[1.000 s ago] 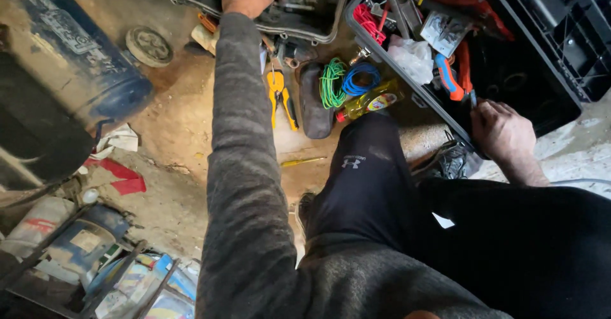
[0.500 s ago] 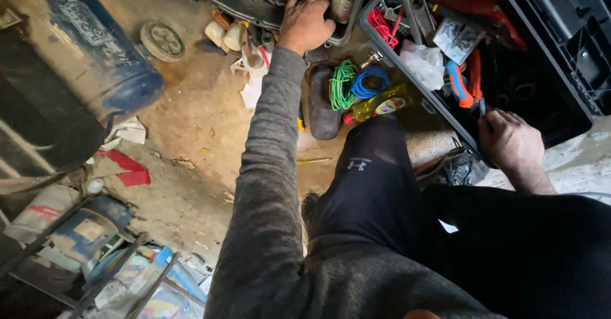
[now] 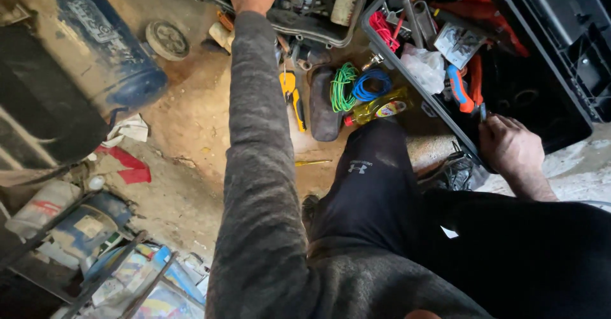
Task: Sorting various small hardware and mechanical components on a workbench.
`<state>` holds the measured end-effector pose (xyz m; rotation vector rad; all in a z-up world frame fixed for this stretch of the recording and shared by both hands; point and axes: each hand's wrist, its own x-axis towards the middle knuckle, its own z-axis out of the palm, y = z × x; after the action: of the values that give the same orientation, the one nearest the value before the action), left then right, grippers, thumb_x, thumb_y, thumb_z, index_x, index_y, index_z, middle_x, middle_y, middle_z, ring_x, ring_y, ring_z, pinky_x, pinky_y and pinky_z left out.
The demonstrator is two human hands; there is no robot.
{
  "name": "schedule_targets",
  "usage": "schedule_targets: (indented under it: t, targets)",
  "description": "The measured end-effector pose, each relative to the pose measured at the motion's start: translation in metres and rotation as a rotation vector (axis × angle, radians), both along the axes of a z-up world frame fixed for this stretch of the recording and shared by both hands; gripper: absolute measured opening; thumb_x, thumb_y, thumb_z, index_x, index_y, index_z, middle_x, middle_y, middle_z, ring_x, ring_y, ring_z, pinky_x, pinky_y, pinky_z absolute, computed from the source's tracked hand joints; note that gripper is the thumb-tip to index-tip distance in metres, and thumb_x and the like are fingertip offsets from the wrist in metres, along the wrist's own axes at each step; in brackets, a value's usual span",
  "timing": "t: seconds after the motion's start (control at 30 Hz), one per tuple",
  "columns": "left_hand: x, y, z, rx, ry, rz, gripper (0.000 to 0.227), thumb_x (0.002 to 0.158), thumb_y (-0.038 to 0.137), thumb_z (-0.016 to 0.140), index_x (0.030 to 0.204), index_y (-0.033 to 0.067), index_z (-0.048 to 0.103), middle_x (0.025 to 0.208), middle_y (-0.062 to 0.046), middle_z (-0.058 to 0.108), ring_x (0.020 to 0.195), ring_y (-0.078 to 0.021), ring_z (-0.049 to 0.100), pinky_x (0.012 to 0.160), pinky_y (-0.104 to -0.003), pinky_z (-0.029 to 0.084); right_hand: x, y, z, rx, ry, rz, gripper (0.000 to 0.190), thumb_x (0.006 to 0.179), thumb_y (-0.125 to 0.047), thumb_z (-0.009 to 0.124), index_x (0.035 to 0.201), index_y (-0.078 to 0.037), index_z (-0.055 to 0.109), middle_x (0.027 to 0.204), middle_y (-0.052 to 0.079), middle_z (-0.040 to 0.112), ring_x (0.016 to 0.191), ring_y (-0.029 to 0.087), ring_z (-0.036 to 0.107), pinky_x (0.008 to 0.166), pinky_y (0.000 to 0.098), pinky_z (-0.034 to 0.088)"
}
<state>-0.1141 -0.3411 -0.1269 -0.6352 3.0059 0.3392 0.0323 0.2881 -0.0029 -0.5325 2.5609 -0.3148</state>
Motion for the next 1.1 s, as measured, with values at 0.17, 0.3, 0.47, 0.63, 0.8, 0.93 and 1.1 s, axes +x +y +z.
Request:
schedule_targets:
  t: [0.17, 0.3, 0.47, 0.63, 0.8, 0.93, 1.1]
  targets:
    - [-0.002, 0.031, 0.052, 0.028, -0.161, -0.070, 0.051, 0.070, 0.046, 0.089, 0.105, 0.0120, 0.074, 0.128, -0.017, 0.061, 0.128, -0.0459, 0.044, 0.102, -0.060, 0.039, 0.000, 0.006, -0.005, -0.026, 0.016, -0.018, 0.021, 0.105, -0.029, 0.062, 0.099, -0.010, 0.068, 0.098, 0.007, 0.073, 0.097, 0.029, 0.071, 0.078, 0.0418, 0.058]
    - [0.014, 0.039, 0.047, -0.071, -0.169, -0.247, 0.050, 0.071, 0.044, 0.086, 0.104, 0.0081, 0.077, 0.130, -0.018, 0.060, 0.132, -0.0549, 0.039, 0.101, -0.073, 0.031, -0.001, 0.003, 0.000, -0.005, -0.011, -0.012, 0.024, 0.107, -0.030, 0.061, 0.095, -0.009, 0.066, 0.099, 0.006, 0.074, 0.093, 0.026, 0.072, 0.080, 0.0416, 0.059]
    - [0.006, 0.053, 0.058, -0.237, -0.187, -0.242, 0.053, 0.077, 0.047, 0.084, 0.113, 0.0080, 0.074, 0.126, -0.014, 0.062, 0.133, -0.0462, 0.041, 0.114, -0.075, 0.022, -0.001, 0.004, 0.001, -0.055, 0.066, -0.016, 0.024, 0.106, -0.030, 0.060, 0.097, -0.009, 0.068, 0.106, 0.008, 0.074, 0.096, 0.027, 0.072, 0.081, 0.0413, 0.059]
    - [-0.015, 0.024, 0.004, -0.070, -0.006, -0.563, 0.056, 0.077, 0.010, 0.071, 0.133, 0.0084, 0.064, 0.133, -0.014, 0.064, 0.127, -0.0402, 0.048, 0.100, -0.057, 0.036, -0.005, -0.002, 0.005, 0.051, -0.066, -0.025, 0.023, 0.104, -0.030, 0.061, 0.095, -0.010, 0.067, 0.103, 0.007, 0.074, 0.097, 0.029, 0.072, 0.075, 0.0429, 0.059]
    - [-0.004, 0.029, -0.072, -0.169, -0.075, -0.449, 0.040, 0.089, 0.011, 0.065, 0.128, 0.0124, 0.064, 0.128, -0.011, 0.062, 0.123, -0.0370, 0.050, 0.099, -0.055, 0.038, -0.001, 0.002, -0.002, 0.036, -0.055, -0.029, 0.024, 0.108, -0.030, 0.060, 0.097, -0.010, 0.066, 0.099, 0.006, 0.074, 0.095, 0.027, 0.072, 0.079, 0.0429, 0.059]
    - [-0.006, 0.047, -0.033, -0.353, -0.010, -0.318, 0.045, 0.085, 0.016, 0.067, 0.130, 0.0119, 0.065, 0.122, -0.015, 0.060, 0.116, -0.0381, 0.050, 0.095, -0.055, 0.038, -0.002, 0.003, 0.002, 0.012, -0.055, -0.030, 0.023, 0.106, -0.031, 0.060, 0.099, -0.010, 0.067, 0.097, 0.007, 0.073, 0.093, 0.027, 0.071, 0.080, 0.0422, 0.059]
    - [0.002, 0.030, -0.002, -0.314, -0.085, -0.247, 0.052, 0.074, 0.031, 0.076, 0.121, 0.0108, 0.070, 0.121, -0.019, 0.063, 0.113, -0.0405, 0.051, 0.090, -0.056, 0.037, -0.003, 0.002, -0.001, 0.020, -0.043, -0.036, 0.024, 0.106, -0.032, 0.060, 0.098, -0.010, 0.067, 0.098, 0.007, 0.073, 0.096, 0.028, 0.071, 0.079, 0.0425, 0.059]
